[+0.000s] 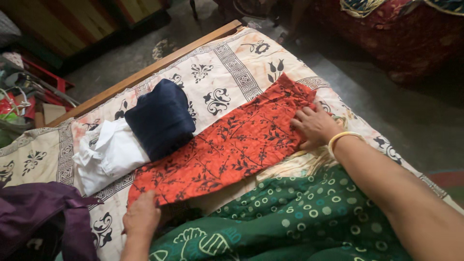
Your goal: The person folds a dark blue t-shirt and a red patterned cloth on a bed. They smooth and align each item by hand, then place the folded pieces into a purple bag.
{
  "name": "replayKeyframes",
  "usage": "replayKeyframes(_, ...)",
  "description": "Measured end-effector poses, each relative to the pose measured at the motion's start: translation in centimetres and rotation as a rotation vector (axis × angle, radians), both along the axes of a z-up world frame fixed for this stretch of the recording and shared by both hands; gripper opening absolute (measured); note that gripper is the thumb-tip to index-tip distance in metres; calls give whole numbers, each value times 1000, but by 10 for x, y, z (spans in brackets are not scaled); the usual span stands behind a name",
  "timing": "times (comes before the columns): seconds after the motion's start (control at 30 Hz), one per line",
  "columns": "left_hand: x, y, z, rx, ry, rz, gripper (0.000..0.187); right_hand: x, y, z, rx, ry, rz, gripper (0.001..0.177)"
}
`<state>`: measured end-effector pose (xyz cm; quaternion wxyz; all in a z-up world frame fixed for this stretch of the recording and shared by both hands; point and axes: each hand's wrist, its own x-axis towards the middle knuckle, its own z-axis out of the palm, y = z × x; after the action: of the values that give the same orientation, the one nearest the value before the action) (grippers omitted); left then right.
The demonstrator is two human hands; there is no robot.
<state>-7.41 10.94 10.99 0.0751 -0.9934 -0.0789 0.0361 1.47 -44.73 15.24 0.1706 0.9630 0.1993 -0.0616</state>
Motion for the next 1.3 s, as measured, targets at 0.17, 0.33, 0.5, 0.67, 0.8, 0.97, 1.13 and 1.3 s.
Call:
replayKeyframes(0.17, 1, -14, 56, -17, 8, 21, 28, 5, 2, -20, -28, -122, 107, 65)
replayKeyframes(0.33, 2, -20, 80, -67, -41, 6, 35, 12, -18, -48, 49, -293, 228, 39)
replayKeyframes(0.5, -2, -15, 75, -71, -45, 3, 30, 25, -38, -60, -11, -273, 133, 18)
replayKeyframes(0.67, -14, -5, 65, -81, -103, -14, 36, 28, -47, -39, 168, -312, -21, 17)
replayKeyframes(0.8, -19, 3, 74, -113, -142, -18, 41, 22, -52, -9, 347, -412, 5, 33)
replayKeyframes(0.97, -29, 8, 90, -182, -101, 33, 38, 15, -53, 30, 438, -461, 13, 26)
replayKeyframes(1.13, -32, 34, 97, -467, -127, 21, 53, 6, -62, 77, 738, -354, -108, 24)
replayKeyframes(1.3, -16, 85, 100, -957, -12, -91, 56, 15, -96, 137, 771, 27, -528, 36)
